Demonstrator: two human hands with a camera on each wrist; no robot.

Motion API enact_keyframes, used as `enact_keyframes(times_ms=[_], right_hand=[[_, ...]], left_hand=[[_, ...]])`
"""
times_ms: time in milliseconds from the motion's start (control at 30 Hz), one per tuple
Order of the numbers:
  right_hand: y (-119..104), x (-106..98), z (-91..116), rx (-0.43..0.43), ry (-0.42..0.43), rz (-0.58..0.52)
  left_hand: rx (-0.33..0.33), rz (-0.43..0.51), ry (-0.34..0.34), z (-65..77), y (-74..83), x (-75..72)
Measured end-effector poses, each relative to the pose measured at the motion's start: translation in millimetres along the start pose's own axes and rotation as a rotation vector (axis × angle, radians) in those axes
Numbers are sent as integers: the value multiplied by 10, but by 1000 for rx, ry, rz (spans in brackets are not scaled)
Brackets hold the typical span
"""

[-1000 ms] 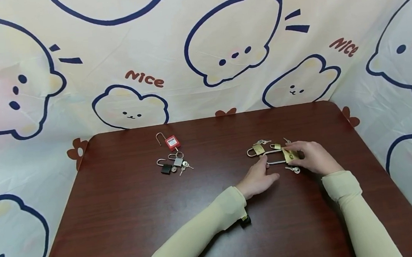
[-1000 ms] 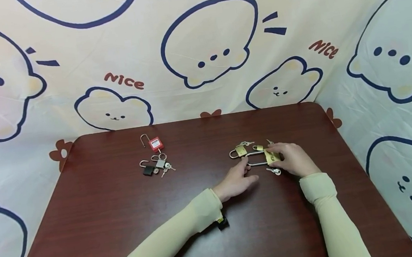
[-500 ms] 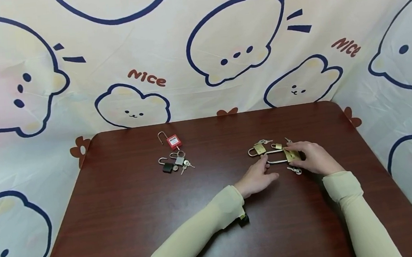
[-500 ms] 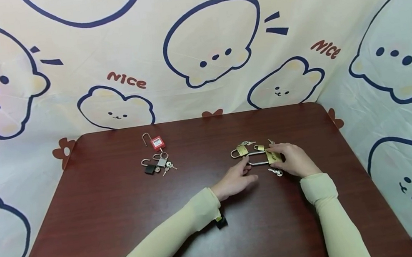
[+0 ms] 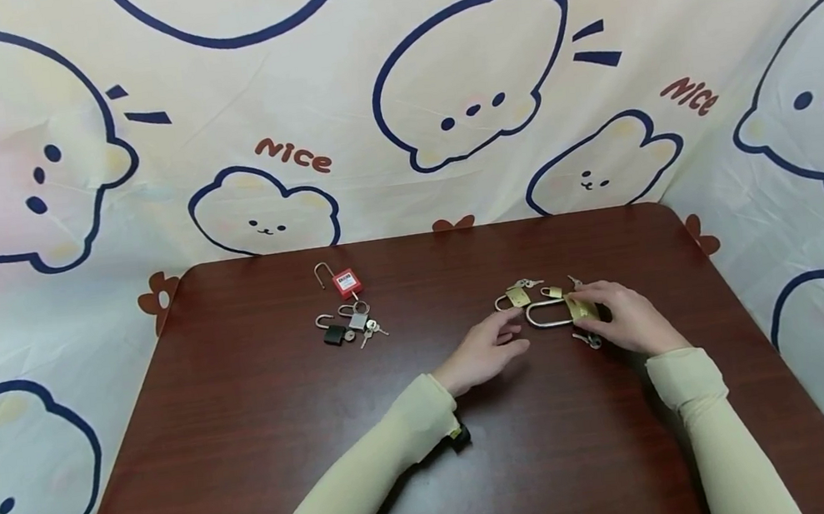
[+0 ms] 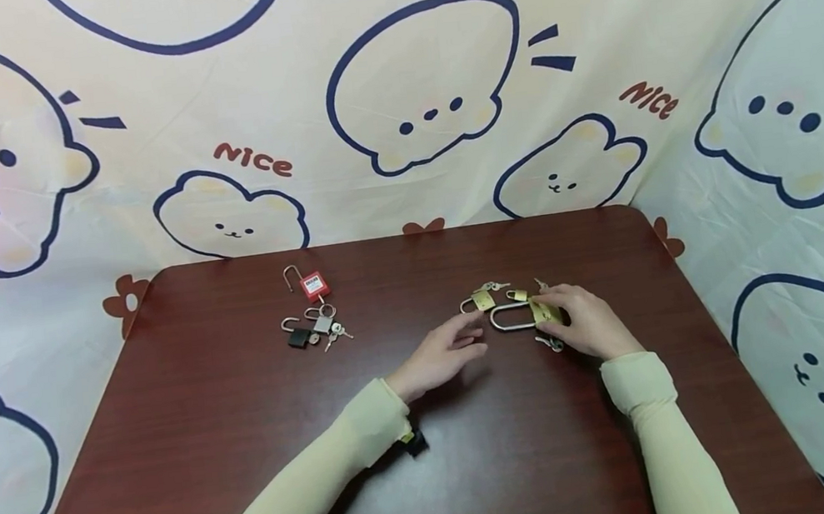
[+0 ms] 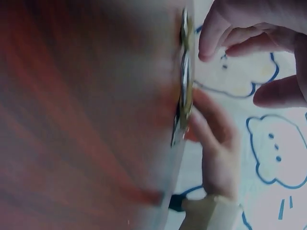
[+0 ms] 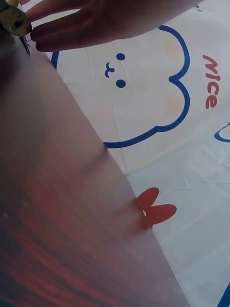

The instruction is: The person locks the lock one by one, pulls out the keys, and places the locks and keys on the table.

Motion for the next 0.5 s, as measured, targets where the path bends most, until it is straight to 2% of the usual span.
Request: enact_keyframes(times_ms=[67,167,333,433,500], right_hand=[[-41,-11,0,-12,9,5],[-106,-28,5,-34,26,8],[-197,-83,10,-59,78,-4],[-264,-121,1,-82,113,-17],[-316,-134,-12,-103,128,-26]], left_hand=[[53,-28,19,23,11,-160],[130,-147,90,48,-17,-491],[205,-495,304,86,-130,-1245],[185,-719,462,160,-198,-1728],[125,-831,537,225,-272,-2002]])
Point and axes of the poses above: each hand's wrist, its own z-axis away from the middle knuckle, its own x-axis out of the palm, y = z × x, the point moved 10 cm from there along -z, towards the middle knuckle, and after that the axes turned 8 degrees about y, right-handed, at the moved point
